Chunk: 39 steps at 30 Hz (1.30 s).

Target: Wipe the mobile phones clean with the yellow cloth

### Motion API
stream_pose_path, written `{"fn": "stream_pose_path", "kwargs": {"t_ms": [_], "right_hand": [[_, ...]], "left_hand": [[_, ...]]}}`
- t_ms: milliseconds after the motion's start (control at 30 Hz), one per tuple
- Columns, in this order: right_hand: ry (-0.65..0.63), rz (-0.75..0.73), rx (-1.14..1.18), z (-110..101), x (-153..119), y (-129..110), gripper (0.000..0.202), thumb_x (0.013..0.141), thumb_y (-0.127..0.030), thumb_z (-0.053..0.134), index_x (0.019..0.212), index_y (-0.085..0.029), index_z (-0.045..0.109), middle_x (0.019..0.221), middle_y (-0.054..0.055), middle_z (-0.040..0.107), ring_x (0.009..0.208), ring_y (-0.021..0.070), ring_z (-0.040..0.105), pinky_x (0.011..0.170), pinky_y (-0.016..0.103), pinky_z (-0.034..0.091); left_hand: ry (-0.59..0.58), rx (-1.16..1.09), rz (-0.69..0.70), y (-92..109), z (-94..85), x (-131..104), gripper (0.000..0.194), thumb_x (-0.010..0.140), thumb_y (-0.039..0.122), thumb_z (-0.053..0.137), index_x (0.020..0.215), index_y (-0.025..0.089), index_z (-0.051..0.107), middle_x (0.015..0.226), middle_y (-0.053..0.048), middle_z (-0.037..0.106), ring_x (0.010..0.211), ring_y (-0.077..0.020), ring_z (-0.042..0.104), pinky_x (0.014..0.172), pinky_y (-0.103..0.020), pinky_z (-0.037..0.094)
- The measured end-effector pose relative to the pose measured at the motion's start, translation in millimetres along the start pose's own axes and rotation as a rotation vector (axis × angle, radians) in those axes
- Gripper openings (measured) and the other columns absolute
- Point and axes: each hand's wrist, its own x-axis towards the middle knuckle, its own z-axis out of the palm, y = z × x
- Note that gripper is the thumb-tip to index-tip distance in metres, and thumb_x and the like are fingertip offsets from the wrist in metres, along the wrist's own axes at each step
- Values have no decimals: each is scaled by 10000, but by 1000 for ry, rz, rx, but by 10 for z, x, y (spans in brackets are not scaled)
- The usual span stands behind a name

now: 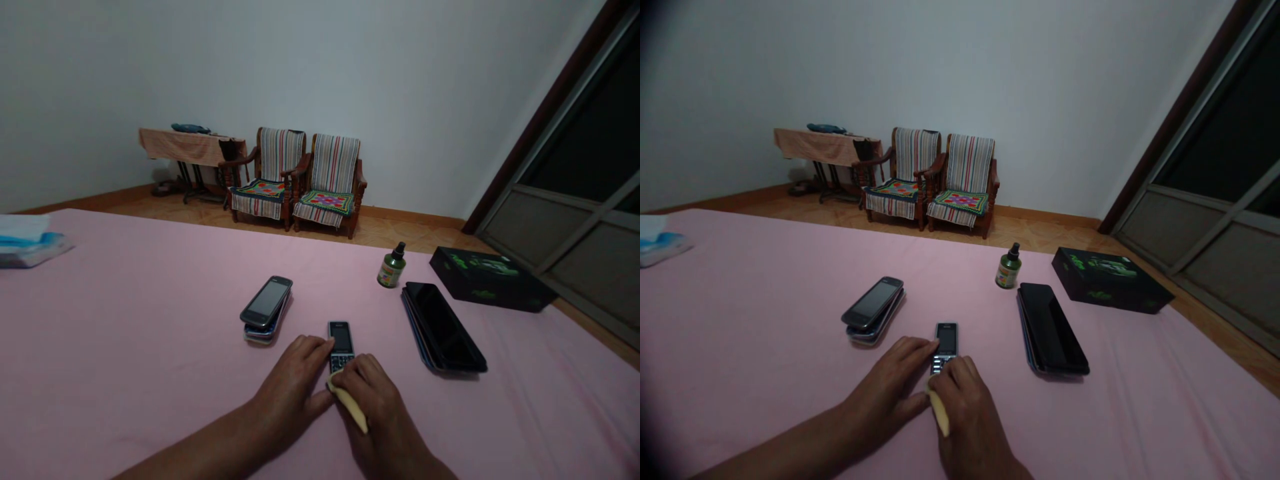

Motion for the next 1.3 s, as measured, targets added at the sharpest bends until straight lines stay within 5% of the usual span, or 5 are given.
{"fn": "stream_pose_path", "kwargs": {"t_ms": [1067, 1300], "right_hand": [[56, 167, -256, -131, -54, 153, 296, 761, 97, 466, 716, -174, 576, 791, 77, 560, 777, 243, 528, 659, 355, 417], [177, 59, -111, -164, -9, 78, 263, 821, 47, 439, 797, -184, 562, 782, 50, 536, 763, 219, 511, 649, 328, 394]], "left_hand": [[-47, 11, -61, 18, -28, 5, 729, 753, 127, 785, 1360, 279, 411, 1228, -96, 566, 1113, -293, 536, 958, -506, 476], [-28, 3, -47, -7, -22, -4, 705, 782, 154, 768, 1376, 285, 411, 1237, -97, 571, 1117, -288, 542, 956, -495, 483]]}}
